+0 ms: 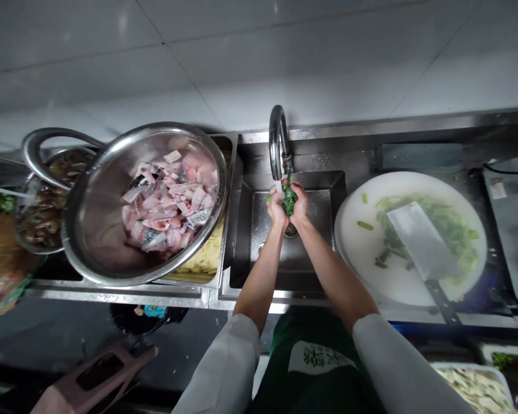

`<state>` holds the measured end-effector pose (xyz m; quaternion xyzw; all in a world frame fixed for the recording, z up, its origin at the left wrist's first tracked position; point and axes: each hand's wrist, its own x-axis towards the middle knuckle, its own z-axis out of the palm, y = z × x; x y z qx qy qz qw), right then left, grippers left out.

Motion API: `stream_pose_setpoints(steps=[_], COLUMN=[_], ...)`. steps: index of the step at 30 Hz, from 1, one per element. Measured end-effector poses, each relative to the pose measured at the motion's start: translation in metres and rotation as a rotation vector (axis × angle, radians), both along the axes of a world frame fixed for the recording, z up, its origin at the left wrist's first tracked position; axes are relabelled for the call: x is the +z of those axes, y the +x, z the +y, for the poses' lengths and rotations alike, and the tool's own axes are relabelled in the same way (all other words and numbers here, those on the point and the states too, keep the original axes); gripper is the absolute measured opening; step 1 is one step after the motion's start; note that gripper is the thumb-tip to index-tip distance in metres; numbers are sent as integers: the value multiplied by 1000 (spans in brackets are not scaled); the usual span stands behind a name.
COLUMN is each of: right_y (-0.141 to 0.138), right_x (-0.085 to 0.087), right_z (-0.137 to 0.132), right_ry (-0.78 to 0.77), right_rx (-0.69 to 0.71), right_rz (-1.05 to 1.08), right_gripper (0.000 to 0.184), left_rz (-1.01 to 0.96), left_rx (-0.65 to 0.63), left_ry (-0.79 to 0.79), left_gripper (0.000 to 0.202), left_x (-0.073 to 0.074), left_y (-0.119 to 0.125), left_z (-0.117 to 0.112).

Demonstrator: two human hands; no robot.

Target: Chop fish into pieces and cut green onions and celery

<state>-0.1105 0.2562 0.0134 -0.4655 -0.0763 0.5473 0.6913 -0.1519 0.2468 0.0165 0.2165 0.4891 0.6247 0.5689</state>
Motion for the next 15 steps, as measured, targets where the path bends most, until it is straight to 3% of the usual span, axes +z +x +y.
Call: stream_pose_setpoints(steps=[4, 9, 15], right_y=[-13, -17, -4], right_x=[0, -6, -11], right_z=[5, 10, -2], right_ry=[1, -39, -13], right_rx=[28, -10, -42], right_rz=[-81, -141, -353], right_gripper=[25, 31, 28], left_rz=[78, -146, -448], left_rx=[59, 113, -37], left_ry=[-61, -169, -139], left_gripper=[21, 16, 33], left_x=[-2, -2, 7], left_y=[-7, -6, 3], left_z=[-1, 0, 5])
